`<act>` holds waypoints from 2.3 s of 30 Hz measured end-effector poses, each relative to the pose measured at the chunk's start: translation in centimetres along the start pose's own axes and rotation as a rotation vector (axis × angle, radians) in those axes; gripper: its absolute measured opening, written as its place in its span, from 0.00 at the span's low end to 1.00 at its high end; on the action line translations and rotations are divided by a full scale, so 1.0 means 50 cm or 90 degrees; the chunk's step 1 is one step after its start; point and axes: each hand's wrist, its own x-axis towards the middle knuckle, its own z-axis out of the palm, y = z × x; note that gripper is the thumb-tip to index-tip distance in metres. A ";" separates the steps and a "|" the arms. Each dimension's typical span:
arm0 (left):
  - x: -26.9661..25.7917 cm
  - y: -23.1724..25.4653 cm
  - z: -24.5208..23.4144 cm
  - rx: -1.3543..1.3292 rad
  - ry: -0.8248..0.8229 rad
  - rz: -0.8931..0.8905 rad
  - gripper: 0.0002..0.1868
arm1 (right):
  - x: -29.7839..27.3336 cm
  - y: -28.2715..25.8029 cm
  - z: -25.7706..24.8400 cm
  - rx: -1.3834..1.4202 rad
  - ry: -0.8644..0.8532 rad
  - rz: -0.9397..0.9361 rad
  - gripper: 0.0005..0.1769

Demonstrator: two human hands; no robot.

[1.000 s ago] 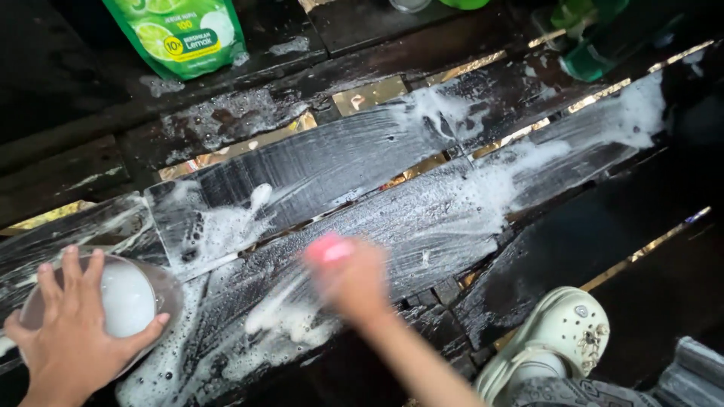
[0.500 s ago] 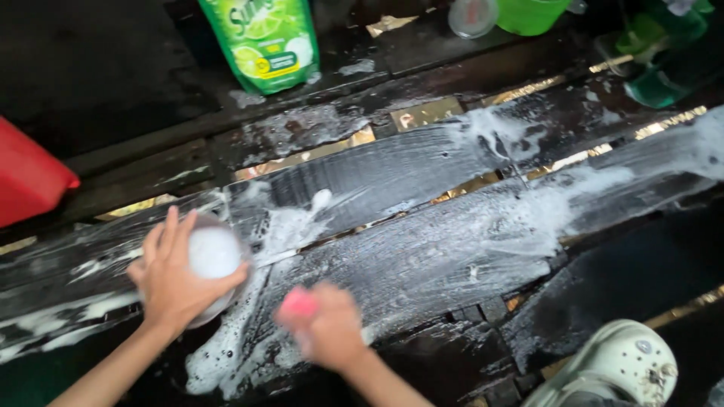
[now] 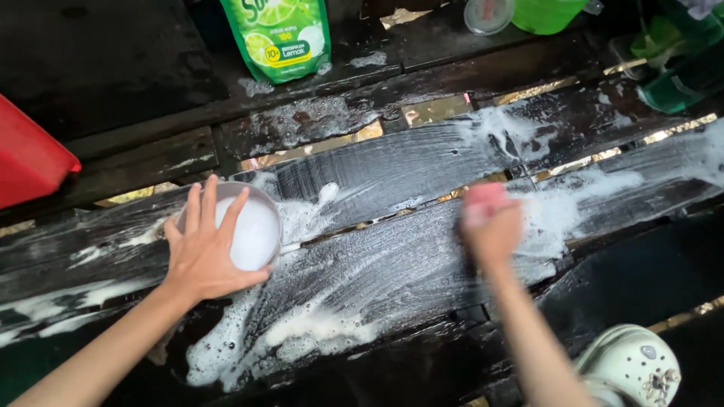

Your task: Scrubbing a wooden surface with soapy water and a sponge.

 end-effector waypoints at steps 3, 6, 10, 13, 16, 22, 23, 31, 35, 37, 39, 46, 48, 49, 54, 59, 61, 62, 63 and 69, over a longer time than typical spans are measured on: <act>0.022 0.025 -0.019 0.048 -0.037 -0.009 0.79 | -0.111 -0.227 -0.002 0.089 -0.095 -0.009 0.18; 0.037 0.039 -0.016 -0.025 0.061 0.066 0.75 | -0.242 -0.355 -0.015 0.408 -0.141 -0.344 0.03; 0.069 0.071 -0.021 -0.029 0.068 0.077 0.76 | -0.236 -0.315 -0.017 0.290 -0.352 -0.513 0.08; 0.078 0.066 -0.013 -0.022 0.081 0.089 0.77 | -0.078 -0.169 -0.068 0.281 -0.332 -0.185 0.08; 0.076 0.067 -0.006 -0.027 0.074 0.095 0.78 | 0.039 0.131 0.009 0.355 -0.203 0.051 0.10; 0.080 0.072 -0.014 -0.001 0.061 0.089 0.77 | -0.015 -0.050 -0.019 0.062 0.007 -0.021 0.19; 0.080 0.071 -0.014 0.006 0.065 0.091 0.76 | -0.070 -0.107 0.021 0.046 -0.005 -0.015 0.24; 0.081 0.072 -0.017 -0.005 0.058 0.087 0.77 | -0.144 -0.287 -0.081 0.383 -0.440 -0.210 0.13; 0.083 0.061 -0.002 -0.025 0.084 0.108 0.75 | 0.052 -0.019 -0.018 0.242 -0.188 0.122 0.16; 0.081 0.067 -0.014 -0.016 0.064 0.102 0.76 | 0.089 0.053 -0.042 0.070 -0.018 0.017 0.14; 0.084 0.074 -0.020 -0.012 0.058 0.085 0.76 | 0.109 0.065 -0.034 -0.100 0.153 -0.110 0.14; 0.081 0.078 -0.024 0.011 0.038 0.083 0.76 | -0.140 -0.277 0.021 0.195 -0.116 -0.242 0.04; 0.082 0.073 -0.020 0.015 0.040 0.086 0.76 | -0.160 -0.332 0.008 0.261 -0.160 -0.297 0.11; 0.081 0.074 -0.018 -0.008 0.056 0.090 0.76 | -0.133 -0.350 -0.021 0.193 -0.319 -0.330 0.09; 0.080 0.076 -0.032 -0.014 0.052 0.094 0.74 | -0.029 -0.043 0.002 0.192 -0.164 -0.319 0.09; 0.077 0.077 -0.032 -0.035 0.058 0.100 0.73 | 0.080 0.167 -0.030 -0.061 -0.103 0.116 0.21; 0.074 0.075 -0.031 -0.037 0.049 0.093 0.74 | 0.026 0.074 -0.008 0.033 -0.100 0.146 0.27; 0.080 0.077 -0.033 -0.037 0.045 0.095 0.74 | 0.002 0.029 0.003 0.128 -0.087 0.180 0.34; 0.081 0.077 -0.032 -0.039 0.045 0.094 0.74 | -0.049 -0.052 0.001 0.127 -0.088 0.179 0.34; 0.075 0.075 -0.027 -0.041 0.060 0.103 0.74 | -0.271 -0.272 0.030 0.701 -0.444 0.314 0.05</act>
